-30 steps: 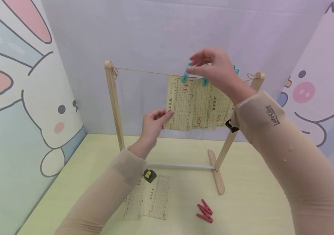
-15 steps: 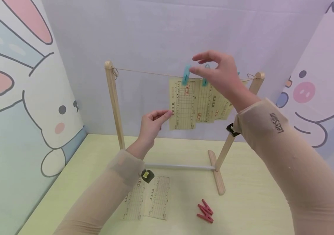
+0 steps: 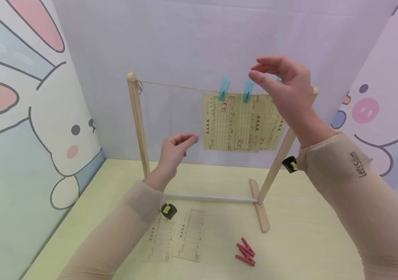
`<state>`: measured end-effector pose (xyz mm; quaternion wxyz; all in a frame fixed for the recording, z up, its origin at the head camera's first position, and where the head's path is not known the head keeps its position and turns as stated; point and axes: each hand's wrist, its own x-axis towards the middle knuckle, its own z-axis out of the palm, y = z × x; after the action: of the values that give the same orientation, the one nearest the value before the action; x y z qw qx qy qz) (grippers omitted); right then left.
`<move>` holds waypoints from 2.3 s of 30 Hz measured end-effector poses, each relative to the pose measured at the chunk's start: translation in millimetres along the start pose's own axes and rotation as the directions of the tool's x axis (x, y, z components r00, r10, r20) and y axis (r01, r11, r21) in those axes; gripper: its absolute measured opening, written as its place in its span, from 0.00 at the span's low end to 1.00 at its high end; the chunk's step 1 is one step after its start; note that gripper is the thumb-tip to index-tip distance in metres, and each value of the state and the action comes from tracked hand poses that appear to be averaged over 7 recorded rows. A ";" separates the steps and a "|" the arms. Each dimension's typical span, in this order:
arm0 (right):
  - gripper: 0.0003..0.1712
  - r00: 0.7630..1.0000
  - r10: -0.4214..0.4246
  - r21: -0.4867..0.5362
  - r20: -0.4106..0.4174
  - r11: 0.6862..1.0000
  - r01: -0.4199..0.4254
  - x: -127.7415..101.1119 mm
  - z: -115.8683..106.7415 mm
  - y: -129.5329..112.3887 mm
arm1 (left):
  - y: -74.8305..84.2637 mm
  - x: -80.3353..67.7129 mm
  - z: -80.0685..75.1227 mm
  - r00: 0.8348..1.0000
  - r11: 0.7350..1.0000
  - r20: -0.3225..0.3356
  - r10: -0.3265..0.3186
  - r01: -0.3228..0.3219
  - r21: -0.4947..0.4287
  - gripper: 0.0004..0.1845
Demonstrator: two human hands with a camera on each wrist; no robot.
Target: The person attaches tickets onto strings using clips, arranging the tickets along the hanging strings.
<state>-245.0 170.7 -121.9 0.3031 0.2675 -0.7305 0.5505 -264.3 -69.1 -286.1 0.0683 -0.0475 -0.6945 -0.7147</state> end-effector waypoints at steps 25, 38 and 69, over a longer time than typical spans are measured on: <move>0.09 0.989 0.114 0.389 -0.092 0.919 -0.069 -87.7 -24.6 32.5 | -33.3 -31.0 -27.3 0.995 0.982 0.097 0.003 -0.022 0.189 0.15; 0.08 0.960 0.272 0.450 -0.060 0.866 -0.218 -143.6 -28.3 58.4 | -63.9 -49.7 -44.4 0.999 0.960 0.040 -0.036 0.023 0.280 0.15; 0.05 0.788 0.603 0.310 -0.127 0.778 -0.546 -247.9 -18.1 140.1 | -143.0 -82.4 -41.5 0.996 0.941 -0.038 -0.081 0.089 0.328 0.13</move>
<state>-177.1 237.5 -390.8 0.1609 0.0051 -0.6615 0.7324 -205.3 -104.2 -441.8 0.0530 0.0031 -0.8046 -0.5915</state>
